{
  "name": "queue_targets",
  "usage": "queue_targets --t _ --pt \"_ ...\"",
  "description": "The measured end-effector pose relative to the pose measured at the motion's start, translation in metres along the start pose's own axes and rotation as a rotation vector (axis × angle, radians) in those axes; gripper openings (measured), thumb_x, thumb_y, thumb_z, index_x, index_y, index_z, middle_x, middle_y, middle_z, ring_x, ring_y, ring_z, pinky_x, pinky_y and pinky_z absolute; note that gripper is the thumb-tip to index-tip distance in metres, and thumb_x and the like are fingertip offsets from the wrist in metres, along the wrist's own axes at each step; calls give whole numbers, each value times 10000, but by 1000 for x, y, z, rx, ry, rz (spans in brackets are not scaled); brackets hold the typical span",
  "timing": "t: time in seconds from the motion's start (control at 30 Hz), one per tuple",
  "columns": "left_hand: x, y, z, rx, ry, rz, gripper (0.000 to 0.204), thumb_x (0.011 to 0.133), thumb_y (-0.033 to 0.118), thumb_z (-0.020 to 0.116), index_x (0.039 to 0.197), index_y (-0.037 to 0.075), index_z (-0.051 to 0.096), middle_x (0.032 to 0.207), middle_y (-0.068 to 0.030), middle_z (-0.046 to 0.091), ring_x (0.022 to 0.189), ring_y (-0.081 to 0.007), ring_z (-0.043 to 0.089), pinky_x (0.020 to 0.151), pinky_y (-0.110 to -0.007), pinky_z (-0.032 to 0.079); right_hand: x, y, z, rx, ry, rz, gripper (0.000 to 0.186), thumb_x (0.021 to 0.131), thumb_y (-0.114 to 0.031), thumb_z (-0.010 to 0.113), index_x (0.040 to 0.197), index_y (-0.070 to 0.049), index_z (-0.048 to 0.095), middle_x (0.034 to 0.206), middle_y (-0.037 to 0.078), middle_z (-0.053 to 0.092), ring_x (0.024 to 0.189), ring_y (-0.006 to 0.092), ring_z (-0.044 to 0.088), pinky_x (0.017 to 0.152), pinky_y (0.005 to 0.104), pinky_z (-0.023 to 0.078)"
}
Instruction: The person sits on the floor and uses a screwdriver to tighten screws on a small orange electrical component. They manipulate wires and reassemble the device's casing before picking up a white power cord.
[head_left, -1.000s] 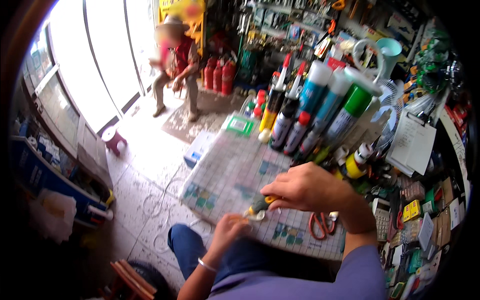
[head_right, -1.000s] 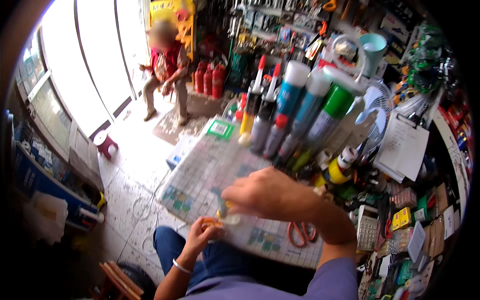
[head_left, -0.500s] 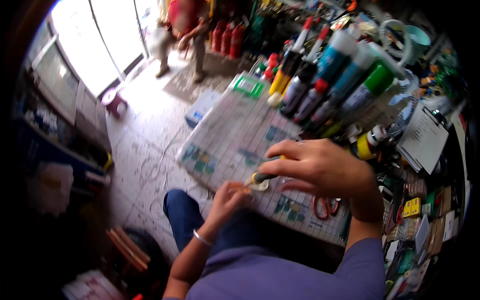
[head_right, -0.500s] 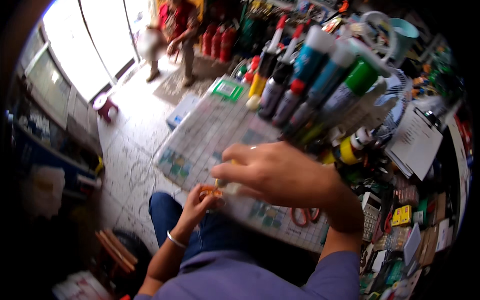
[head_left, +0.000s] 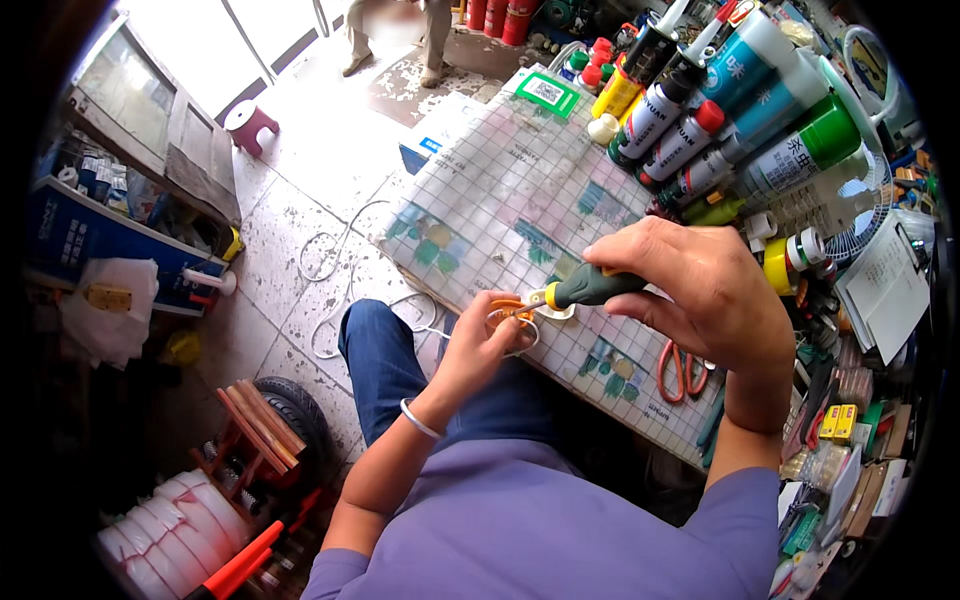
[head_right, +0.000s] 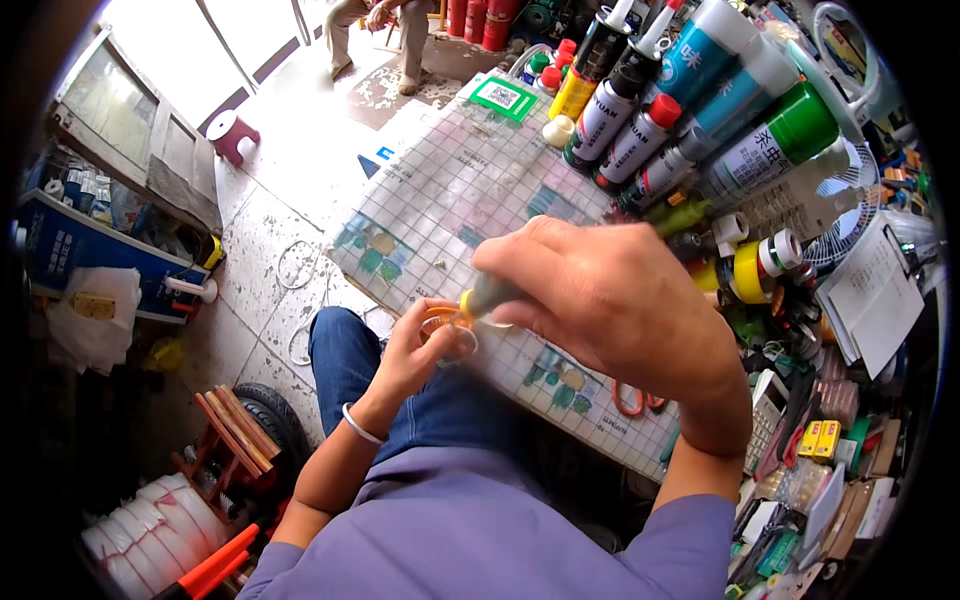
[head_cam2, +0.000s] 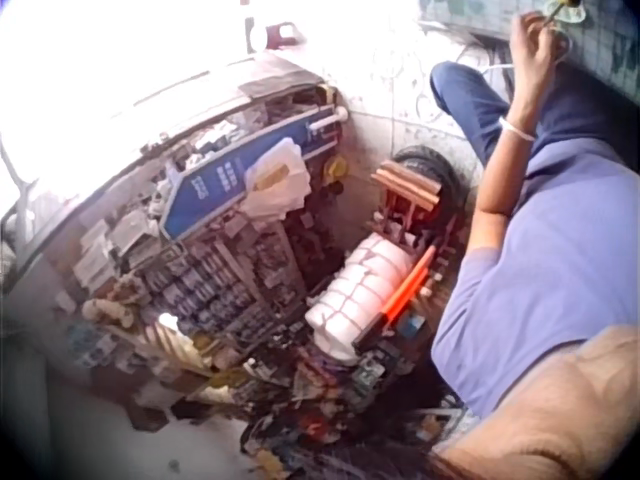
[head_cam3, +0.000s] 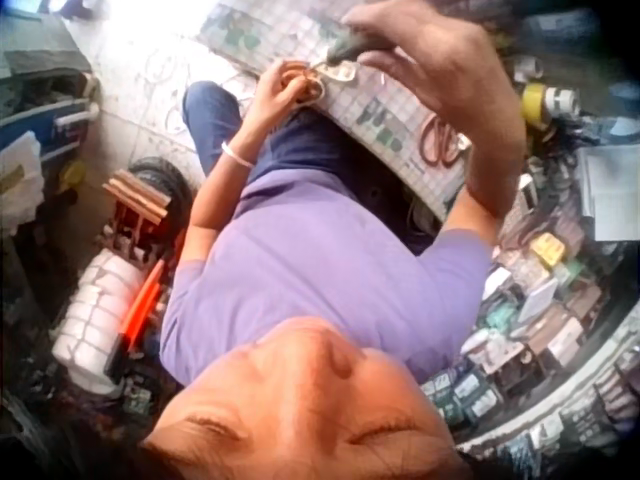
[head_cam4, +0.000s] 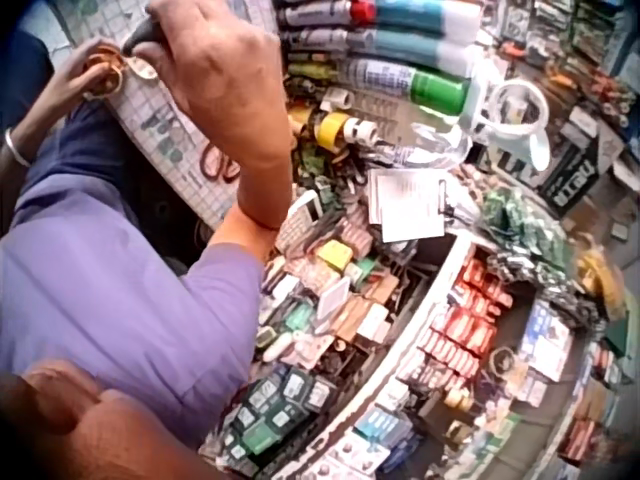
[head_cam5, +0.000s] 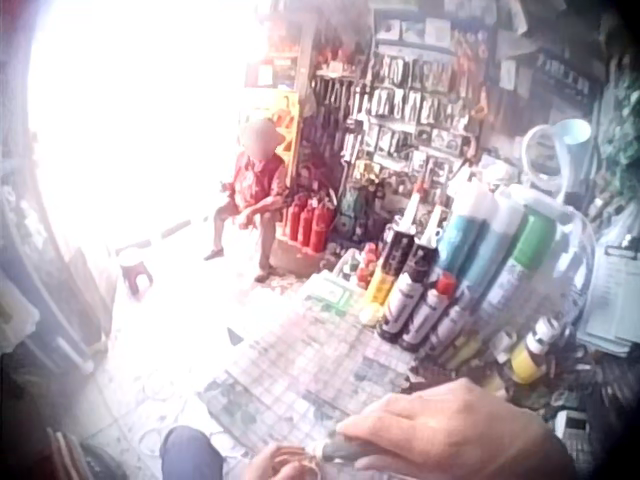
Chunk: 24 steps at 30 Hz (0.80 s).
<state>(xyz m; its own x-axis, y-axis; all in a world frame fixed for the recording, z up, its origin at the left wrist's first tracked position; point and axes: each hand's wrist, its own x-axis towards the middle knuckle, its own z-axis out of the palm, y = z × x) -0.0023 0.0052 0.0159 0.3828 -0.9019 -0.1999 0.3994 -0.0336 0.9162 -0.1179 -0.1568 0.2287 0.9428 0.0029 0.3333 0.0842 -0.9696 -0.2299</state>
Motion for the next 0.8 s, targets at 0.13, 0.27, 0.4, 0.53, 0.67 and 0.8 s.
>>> queue_targets --t 0.13,0.27,0.4,0.53,0.67,0.8 --pt "1 -2 0 82 9 36 241 971 70 529 1191 -23 499 1016 -116 659 856 -155 671 765 -274 558 0 -4 -7 -49 -55 83 390 808 -425 717 898 -89 540 666 65 584 585 273 615 522 366 458" --pt "1 5 1 119 10 2 248 971 68 529 1197 -26 492 1020 -122 661 866 -157 670 774 -275 561 -8 -2 0 -50 2 149 428 787 -445 755 884 -80 553 624 53 577 526 243 603 511 340 456" --pt "0 -2 -4 36 15 57 257 970 72 535 1203 -28 492 1059 -137 659 869 -155 662 788 -293 564 -33 6 7 268 311 428 361 825 -355 773 931 -62 590 699 28 613 572 128 597 567 268 471" --pt "1 -2 -3 -156 23 9 285 965 84 551 1224 -19 492 1121 -155 649 867 -168 662 815 -334 568 -105 21 38 133 482 719 352 823 -170 771 1047 -45 529 859 42 627 781 125 591 723 282 481" --pt "1 8 -7 -320 60 -35 301 948 60 552 1231 -21 490 1155 -180 634 869 -172 667 848 -345 570 -144 15 107 76 436 999 341 798 -179 775 996 -56 526 827 87 641 740 244 645 693 355 505" --pt "-6 27 -13 -451 55 39 310 947 66 552 1236 -23 483 1182 -195 618 889 -185 673 870 -362 567 -144 16 129 -382 378 707 356 799 -161 763 1079 -67 563 1132 154 611 1060 313 586 768 389 507"
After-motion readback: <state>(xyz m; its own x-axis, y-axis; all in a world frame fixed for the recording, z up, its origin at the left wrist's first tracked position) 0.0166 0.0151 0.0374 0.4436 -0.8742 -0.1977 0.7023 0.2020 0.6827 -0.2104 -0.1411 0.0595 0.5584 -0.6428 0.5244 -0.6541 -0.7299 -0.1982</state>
